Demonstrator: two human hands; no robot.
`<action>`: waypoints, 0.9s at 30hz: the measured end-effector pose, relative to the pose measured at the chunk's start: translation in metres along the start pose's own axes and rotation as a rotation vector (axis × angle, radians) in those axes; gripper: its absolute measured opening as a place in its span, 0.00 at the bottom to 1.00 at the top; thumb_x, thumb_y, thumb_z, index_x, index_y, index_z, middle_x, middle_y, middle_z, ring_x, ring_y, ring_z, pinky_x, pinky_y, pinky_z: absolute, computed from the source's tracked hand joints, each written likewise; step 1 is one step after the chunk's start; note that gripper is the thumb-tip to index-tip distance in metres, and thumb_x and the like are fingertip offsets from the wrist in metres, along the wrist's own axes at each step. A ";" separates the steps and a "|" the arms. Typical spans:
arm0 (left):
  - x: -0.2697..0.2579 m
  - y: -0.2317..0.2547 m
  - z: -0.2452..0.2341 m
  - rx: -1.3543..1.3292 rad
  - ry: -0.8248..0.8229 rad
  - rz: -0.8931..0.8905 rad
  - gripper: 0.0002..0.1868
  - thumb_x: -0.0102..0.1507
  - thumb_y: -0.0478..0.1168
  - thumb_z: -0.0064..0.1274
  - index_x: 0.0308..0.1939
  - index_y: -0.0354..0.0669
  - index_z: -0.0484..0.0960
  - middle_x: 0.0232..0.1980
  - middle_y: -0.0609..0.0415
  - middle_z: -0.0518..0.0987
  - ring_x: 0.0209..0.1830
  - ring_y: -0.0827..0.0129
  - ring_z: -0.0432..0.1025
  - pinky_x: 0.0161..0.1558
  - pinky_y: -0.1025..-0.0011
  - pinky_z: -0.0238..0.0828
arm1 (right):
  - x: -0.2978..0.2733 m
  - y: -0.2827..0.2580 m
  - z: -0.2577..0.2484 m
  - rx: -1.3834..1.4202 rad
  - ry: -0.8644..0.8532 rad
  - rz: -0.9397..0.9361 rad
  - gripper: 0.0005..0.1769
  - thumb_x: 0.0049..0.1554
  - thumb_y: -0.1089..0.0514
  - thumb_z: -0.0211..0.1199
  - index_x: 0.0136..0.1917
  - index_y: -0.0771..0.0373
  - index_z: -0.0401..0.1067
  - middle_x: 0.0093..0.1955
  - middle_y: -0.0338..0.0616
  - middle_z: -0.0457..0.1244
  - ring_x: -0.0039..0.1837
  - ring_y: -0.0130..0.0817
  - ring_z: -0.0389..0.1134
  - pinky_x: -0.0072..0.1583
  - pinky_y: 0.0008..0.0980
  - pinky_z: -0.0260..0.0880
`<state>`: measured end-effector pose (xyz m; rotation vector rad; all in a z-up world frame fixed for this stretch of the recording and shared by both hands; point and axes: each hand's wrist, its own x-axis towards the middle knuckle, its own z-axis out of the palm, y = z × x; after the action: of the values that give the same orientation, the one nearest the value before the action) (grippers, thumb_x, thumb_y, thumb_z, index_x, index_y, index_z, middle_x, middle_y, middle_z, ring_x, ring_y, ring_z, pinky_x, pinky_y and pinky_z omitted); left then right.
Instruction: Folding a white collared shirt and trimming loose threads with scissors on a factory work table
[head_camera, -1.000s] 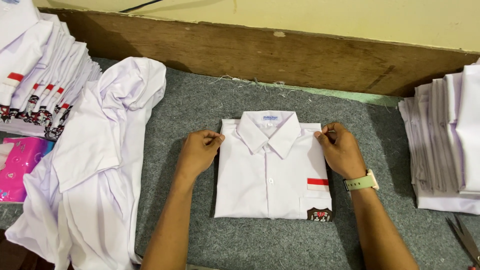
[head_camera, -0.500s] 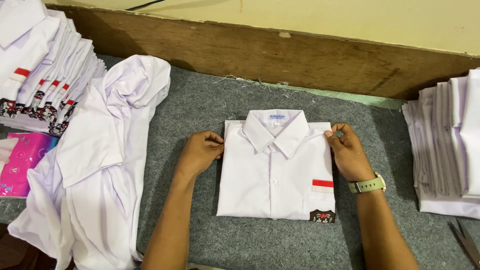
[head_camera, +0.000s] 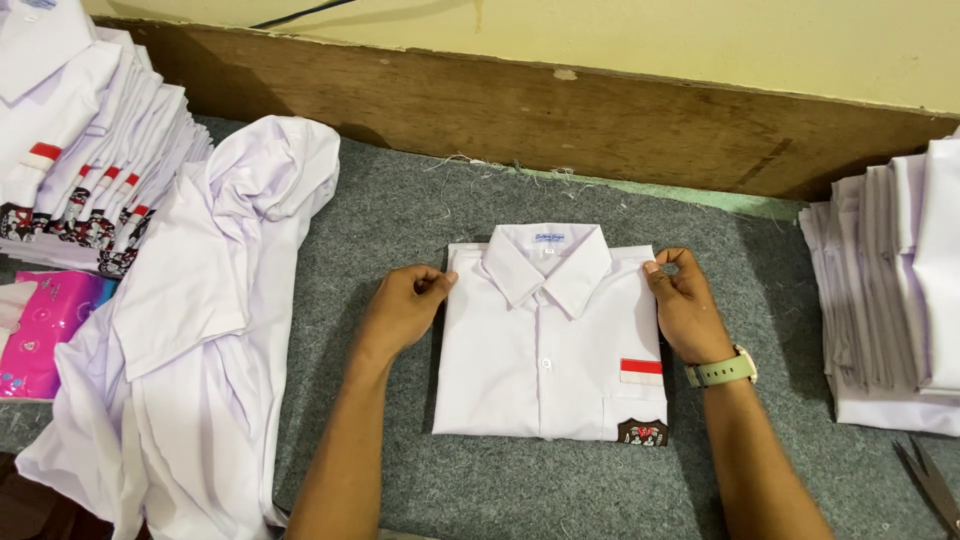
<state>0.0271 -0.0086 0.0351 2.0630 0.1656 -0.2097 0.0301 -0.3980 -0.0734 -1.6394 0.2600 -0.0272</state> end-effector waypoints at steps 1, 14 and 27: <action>0.000 0.001 0.002 -0.006 0.002 0.037 0.10 0.62 0.41 0.58 0.40 0.39 0.89 0.27 0.52 0.79 0.29 0.69 0.71 0.29 0.71 0.69 | 0.000 0.000 0.001 0.000 0.006 -0.007 0.08 0.71 0.56 0.52 0.58 0.60 0.59 0.34 0.41 0.61 0.32 0.29 0.66 0.34 0.24 0.69; 0.025 -0.005 0.021 0.162 0.052 0.030 0.13 0.68 0.44 0.48 0.44 0.38 0.83 0.37 0.42 0.84 0.41 0.49 0.80 0.41 0.57 0.73 | 0.016 -0.015 0.016 -0.194 0.074 -0.110 0.08 0.69 0.58 0.55 0.59 0.60 0.60 0.35 0.42 0.60 0.34 0.30 0.61 0.34 0.21 0.61; 0.066 -0.010 0.034 -0.238 0.018 0.027 0.16 0.60 0.40 0.59 0.50 0.36 0.84 0.35 0.46 0.84 0.37 0.65 0.75 0.39 0.70 0.73 | 0.027 0.001 0.016 -0.163 0.142 0.055 0.22 0.59 0.47 0.74 0.53 0.66 0.74 0.36 0.43 0.68 0.34 0.29 0.69 0.35 0.24 0.71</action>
<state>0.0869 -0.0319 -0.0036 1.8297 0.1657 -0.1471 0.0590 -0.3870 -0.0792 -1.7941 0.4249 -0.0832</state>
